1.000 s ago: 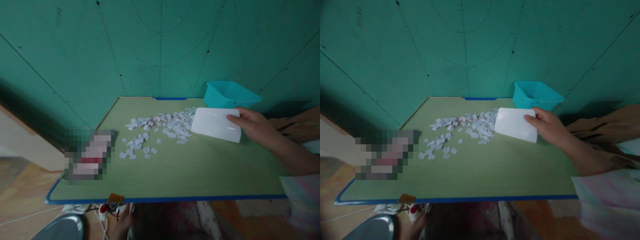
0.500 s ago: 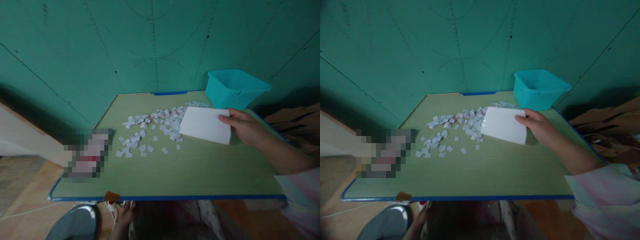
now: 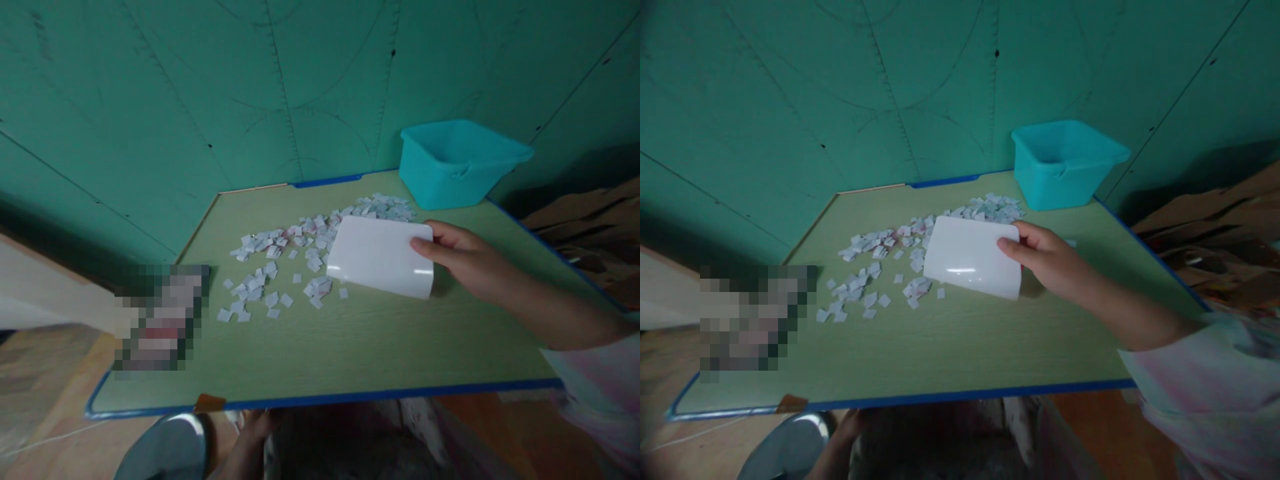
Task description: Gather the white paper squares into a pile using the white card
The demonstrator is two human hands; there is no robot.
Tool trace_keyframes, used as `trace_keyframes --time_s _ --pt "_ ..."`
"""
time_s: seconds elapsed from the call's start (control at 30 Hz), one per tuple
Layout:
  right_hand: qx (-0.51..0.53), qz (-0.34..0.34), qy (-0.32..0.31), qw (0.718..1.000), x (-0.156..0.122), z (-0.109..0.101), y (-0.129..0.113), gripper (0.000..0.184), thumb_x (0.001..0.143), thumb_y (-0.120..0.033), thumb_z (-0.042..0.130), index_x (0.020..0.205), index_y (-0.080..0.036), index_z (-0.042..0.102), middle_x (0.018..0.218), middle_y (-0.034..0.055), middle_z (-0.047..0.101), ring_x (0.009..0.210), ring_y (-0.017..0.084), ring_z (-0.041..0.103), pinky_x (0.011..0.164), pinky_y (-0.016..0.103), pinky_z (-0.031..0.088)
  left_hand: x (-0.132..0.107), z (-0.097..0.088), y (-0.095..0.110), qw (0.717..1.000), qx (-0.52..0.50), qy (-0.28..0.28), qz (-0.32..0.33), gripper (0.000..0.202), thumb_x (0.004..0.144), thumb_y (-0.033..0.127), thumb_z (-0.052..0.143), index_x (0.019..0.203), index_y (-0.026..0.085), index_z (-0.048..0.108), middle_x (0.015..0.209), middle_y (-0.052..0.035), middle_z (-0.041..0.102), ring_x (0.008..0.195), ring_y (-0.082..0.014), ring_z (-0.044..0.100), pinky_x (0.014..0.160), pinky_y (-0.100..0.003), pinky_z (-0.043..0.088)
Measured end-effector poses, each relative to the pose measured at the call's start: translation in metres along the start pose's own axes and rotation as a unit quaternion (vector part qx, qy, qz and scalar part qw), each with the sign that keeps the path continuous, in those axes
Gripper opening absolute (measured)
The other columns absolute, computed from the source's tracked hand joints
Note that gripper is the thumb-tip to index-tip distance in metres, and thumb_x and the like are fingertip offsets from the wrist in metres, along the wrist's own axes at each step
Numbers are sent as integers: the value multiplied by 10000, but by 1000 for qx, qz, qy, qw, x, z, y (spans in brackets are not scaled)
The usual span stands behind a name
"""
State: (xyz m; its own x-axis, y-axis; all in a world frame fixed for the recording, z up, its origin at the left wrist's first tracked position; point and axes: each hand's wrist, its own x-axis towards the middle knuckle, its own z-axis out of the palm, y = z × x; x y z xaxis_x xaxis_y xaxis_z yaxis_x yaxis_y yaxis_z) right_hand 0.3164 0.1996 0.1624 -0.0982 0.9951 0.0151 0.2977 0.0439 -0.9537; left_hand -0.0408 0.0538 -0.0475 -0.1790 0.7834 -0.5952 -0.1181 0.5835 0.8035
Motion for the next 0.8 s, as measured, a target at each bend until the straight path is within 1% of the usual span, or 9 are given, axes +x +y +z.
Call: trace_keyframes --time_s 0.03,0.07,0.17,0.23,0.4,0.57,0.63,0.7,0.8 --pt "0 -3 4 1000 0 -1 -1 217 733 -456 604 731 -239 611 684 -13 607 645 153 536 552 262 418 0 0 1 1000 5 4 -2 238 826 451 568 836 235 667 991 -60 702 945 -214 624 853 -427 499" --pt "-2 -6 2 1000 -1 -1 -2 208 731 -448 607 718 -241 609 680 -13 603 645 152 534 555 261 417 -3 0 2 1000 9 7 -3 243 806 463 589 825 236 674 985 -62 708 942 -220 628 843 -423 503" --pt "-3 -3 -16 1000 -4 0 -4 210 726 -441 610 693 -235 602 679 -11 594 640 149 526 551 256 407 -19 0 7 1000 0 10 13 236 531 461 777 639 266 697 876 -76 750 1059 -331 589 844 -415 519" --pt "-4 3 -30 1000 -6 2 -5 215 729 -441 607 691 -230 593 668 -10 583 627 147 518 538 254 399 -31 1 12 999 -17 12 32 252 460 455 782 619 273 712 921 -62 758 1144 -367 537 884 -420 506" --pt "-11 4 -55 998 -9 8 -2 222 748 -445 589 711 -227 571 653 -12 567 597 142 507 511 252 384 -46 6 27 1000 -25 -17 6 288 444 397 810 665 223 748 1116 -88 707 1268 -376 413 1013 -426 399" --pt "-17 2 -83 996 -12 6 -3 229 745 -450 599 717 -224 580 635 -16 555 580 133 504 489 240 380 -70 20 47 998 -45 -2 37 311 591 382 724 859 224 746 1233 -63 644 1281 -340 407 1054 -415 346" --pt "-2 9 -89 996 -13 6 -5 232 729 -457 612 716 -227 591 634 -14 559 571 131 507 481 239 385 -79 25 54 998 -34 6 42 277 627 380 701 856 229 741 1239 -57 640 1312 -319 365 1071 -387 319" --pt "5 9 -82 997 -14 7 -6 239 716 -469 620 713 -232 593 630 -13 557 569 134 508 480 242 391 -82 27 58 999 -21 22 38 270 583 385 715 805 233 740 1202 -62 664 1323 -329 342 1076 -394 310" --pt "-9 -4 -48 999 -14 7 -5 245 726 -477 610 701 -236 570 627 -14 535 572 135 490 475 244 376 -77 28 59 999 -22 28 34 254 494 389 728 696 236 728 1125 -80 702 1275 -375 403 1053 -441 345"
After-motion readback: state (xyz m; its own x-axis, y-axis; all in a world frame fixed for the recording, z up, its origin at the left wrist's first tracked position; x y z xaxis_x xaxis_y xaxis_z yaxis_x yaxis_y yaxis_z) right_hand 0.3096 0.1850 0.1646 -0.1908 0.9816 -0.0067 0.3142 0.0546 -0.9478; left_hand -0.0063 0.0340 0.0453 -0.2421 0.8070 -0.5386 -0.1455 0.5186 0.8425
